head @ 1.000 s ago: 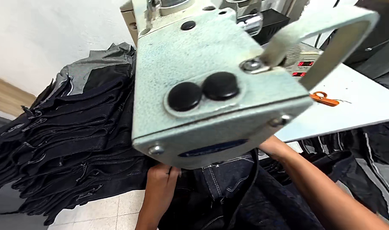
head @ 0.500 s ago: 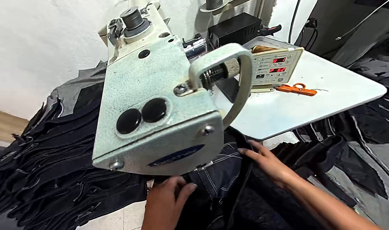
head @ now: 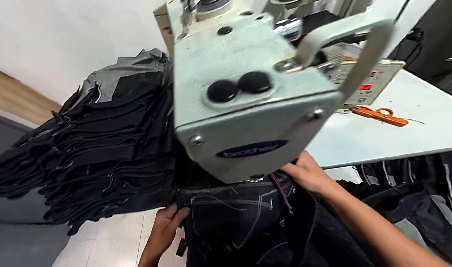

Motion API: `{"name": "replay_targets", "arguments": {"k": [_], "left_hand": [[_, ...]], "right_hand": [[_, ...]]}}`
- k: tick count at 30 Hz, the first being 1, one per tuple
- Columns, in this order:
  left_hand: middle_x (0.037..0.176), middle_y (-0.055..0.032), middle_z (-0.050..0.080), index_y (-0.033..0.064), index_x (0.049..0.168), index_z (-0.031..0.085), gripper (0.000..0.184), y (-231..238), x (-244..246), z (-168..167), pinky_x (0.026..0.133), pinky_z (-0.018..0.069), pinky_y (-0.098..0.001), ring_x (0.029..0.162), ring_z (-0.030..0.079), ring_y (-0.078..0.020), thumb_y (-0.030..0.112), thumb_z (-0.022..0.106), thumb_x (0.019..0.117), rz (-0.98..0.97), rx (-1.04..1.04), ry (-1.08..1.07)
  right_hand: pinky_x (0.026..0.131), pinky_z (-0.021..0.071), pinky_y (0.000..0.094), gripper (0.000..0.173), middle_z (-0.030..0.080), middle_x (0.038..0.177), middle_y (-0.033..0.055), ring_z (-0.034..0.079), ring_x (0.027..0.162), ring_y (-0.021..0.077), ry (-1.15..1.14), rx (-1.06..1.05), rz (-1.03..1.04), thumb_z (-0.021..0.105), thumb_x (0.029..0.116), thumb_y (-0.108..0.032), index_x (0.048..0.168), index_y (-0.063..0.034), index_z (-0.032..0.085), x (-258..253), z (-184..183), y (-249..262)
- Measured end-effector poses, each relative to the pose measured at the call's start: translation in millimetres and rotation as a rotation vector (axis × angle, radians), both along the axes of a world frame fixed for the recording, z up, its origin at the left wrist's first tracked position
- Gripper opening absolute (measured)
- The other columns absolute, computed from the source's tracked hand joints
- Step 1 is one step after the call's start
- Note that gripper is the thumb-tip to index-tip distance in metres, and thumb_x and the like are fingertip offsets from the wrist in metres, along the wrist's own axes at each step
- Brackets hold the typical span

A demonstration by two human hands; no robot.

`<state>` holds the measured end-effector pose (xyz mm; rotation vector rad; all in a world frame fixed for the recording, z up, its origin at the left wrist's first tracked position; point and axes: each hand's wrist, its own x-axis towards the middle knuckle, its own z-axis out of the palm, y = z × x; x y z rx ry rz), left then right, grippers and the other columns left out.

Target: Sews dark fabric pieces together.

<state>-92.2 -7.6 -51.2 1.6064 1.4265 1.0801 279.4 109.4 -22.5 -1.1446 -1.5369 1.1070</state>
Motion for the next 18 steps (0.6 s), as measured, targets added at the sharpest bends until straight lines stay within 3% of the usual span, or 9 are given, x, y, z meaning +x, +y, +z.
{"name": "replay_targets", "arguments": {"k": [2,3,5,7,10,16,18], "left_hand": [[0.078,0.009,0.07,0.0087,0.095,0.073,0.029,2,-1,-6,0.062,0.0557,-0.0197,0.068,0.065,0.003,0.033,0.058,0.1011,0.046,0.007,0.005],[0.079,0.0089,0.071,0.0083,0.096,0.073,0.029,4,2,-7,0.062,0.0556,-0.0197,0.068,0.065,0.0028,0.033,0.058,0.101,0.059,-0.003,-0.015],[0.079,0.0103,0.071,0.01,0.096,0.073,0.027,4,9,-8,0.061,0.0545,-0.018,0.067,0.064,0.0038,0.034,0.061,0.1003,0.06,-0.027,-0.058],[0.074,0.0123,0.068,0.0109,0.09,0.073,0.026,1,12,-13,0.058,0.0514,-0.0152,0.062,0.06,0.0062,0.033,0.062,0.0989,0.049,-0.025,-0.085],[0.075,0.0141,0.069,0.0147,0.091,0.073,0.022,-5,14,-22,0.057,0.0504,-0.0133,0.061,0.059,0.0072,0.032,0.063,0.0994,0.027,-0.02,-0.15],[0.075,0.015,0.069,0.0191,0.093,0.074,0.022,-5,14,-25,0.056,0.0488,-0.0117,0.061,0.058,0.0085,0.038,0.064,0.0996,0.01,0.012,-0.192],[0.076,0.0152,0.069,0.0198,0.094,0.075,0.023,-5,13,-24,0.056,0.0489,-0.0113,0.062,0.058,0.0091,0.039,0.063,0.0996,-0.01,0.017,-0.195]], "right_hand": [[0.05,0.0394,0.0143,0.022,0.053,0.059,-0.0145,0.047,0.052,-0.0082,-0.073,0.067,-0.021,0.066,0.0942,-0.023,0.072,-0.0202,0.061,-18,11,14],[0.051,0.04,0.0126,0.02,0.053,0.06,-0.0139,0.047,0.053,-0.0096,-0.08,0.121,-0.019,0.065,0.0944,-0.02,0.075,-0.0178,0.062,-21,13,24],[0.058,0.0478,0.0204,0.01,0.062,0.07,-0.0077,0.056,0.062,-0.0043,-0.023,0.261,0.053,0.064,0.0902,-0.017,0.084,-0.0101,0.07,-19,-6,56],[0.063,0.0529,0.0252,0.012,0.067,0.075,-0.0058,0.062,0.069,-0.0009,-0.085,0.362,0.109,0.065,0.0848,-0.022,0.087,-0.0116,0.07,-17,-20,82],[0.087,0.0519,0.0292,0.024,0.07,0.095,-0.0007,0.065,0.093,0.0034,-0.189,0.388,0.184,0.065,0.0846,-0.022,0.102,-0.0076,0.071,-14,-21,86],[0.076,0.0548,0.0197,0.011,0.069,0.085,-0.0084,0.064,0.082,-0.0034,-0.131,0.244,0.144,0.07,0.0859,-0.018,0.096,-0.0138,0.07,-18,-24,83],[0.075,0.053,0.0175,0.008,0.068,0.084,-0.0051,0.063,0.08,-0.0031,-0.165,0.183,0.141,0.068,0.0882,-0.01,0.096,-0.0088,0.069,-18,-6,69]]}}
